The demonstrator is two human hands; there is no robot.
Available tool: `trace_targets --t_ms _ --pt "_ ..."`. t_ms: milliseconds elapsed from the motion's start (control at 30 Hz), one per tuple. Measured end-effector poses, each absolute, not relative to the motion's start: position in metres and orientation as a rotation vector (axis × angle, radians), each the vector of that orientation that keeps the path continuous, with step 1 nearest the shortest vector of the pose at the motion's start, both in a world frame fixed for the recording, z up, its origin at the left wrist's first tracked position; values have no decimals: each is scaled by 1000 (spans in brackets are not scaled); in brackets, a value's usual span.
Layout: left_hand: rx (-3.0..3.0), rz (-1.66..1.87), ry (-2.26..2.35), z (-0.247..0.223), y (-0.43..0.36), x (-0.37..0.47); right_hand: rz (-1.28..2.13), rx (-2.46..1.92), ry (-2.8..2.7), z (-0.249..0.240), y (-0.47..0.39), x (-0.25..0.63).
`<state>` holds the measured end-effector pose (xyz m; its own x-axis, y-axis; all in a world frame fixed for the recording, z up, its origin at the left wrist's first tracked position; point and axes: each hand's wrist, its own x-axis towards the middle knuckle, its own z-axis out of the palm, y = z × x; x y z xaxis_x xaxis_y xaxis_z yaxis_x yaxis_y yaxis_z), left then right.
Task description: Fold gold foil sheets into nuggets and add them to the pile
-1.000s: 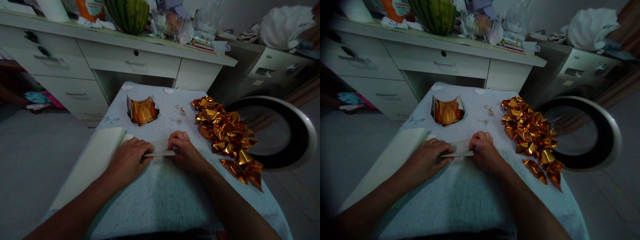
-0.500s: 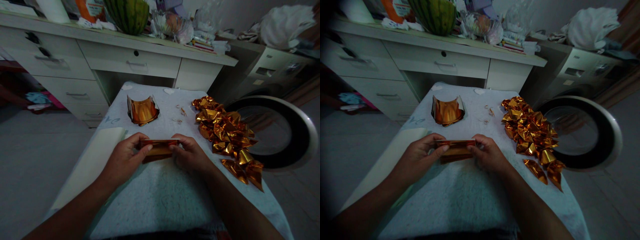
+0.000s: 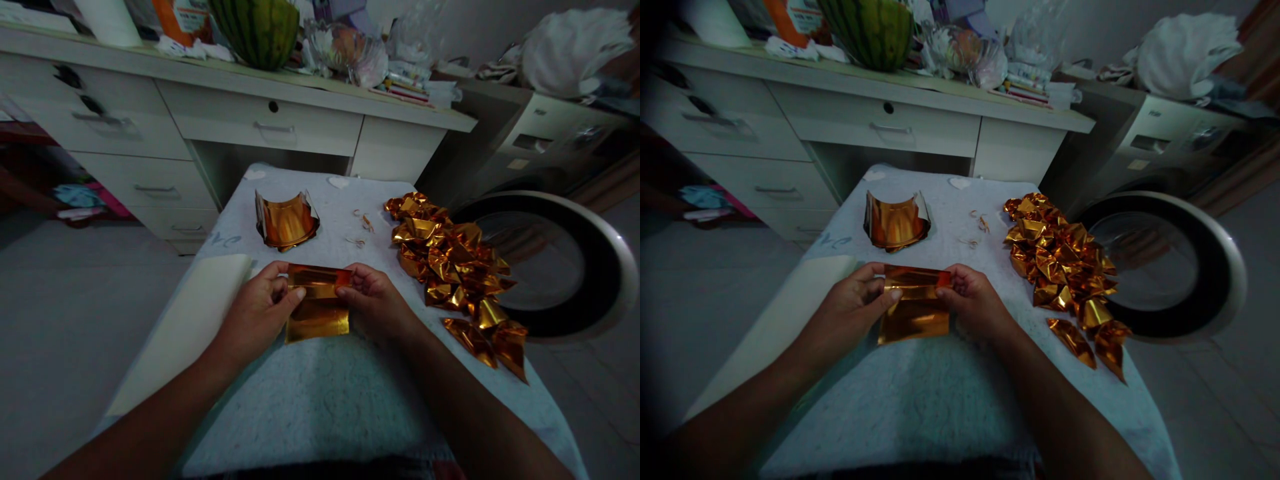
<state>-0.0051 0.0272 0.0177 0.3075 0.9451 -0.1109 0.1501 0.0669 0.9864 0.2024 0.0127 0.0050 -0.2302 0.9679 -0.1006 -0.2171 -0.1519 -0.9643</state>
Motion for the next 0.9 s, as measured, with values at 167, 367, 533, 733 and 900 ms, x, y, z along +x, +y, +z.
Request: trace_targets --t_ms 167,367,533,733,900 --pt "1540 845 1243 14 27 -5 1472 -1095 -1209 2 14 203" --pt "1789 780 1347 16 25 -4 1383 -1198 -1285 3 15 205" --pt "1817 770 1391 17 26 -4 1464 -1158 -1191 2 16 205" --pt "1735 831 1365 17 26 -4 1398 -1182 -1178 2 15 207" --pt "1639 897 1356 12 26 -6 1449 -1163 -1106 6 13 205"
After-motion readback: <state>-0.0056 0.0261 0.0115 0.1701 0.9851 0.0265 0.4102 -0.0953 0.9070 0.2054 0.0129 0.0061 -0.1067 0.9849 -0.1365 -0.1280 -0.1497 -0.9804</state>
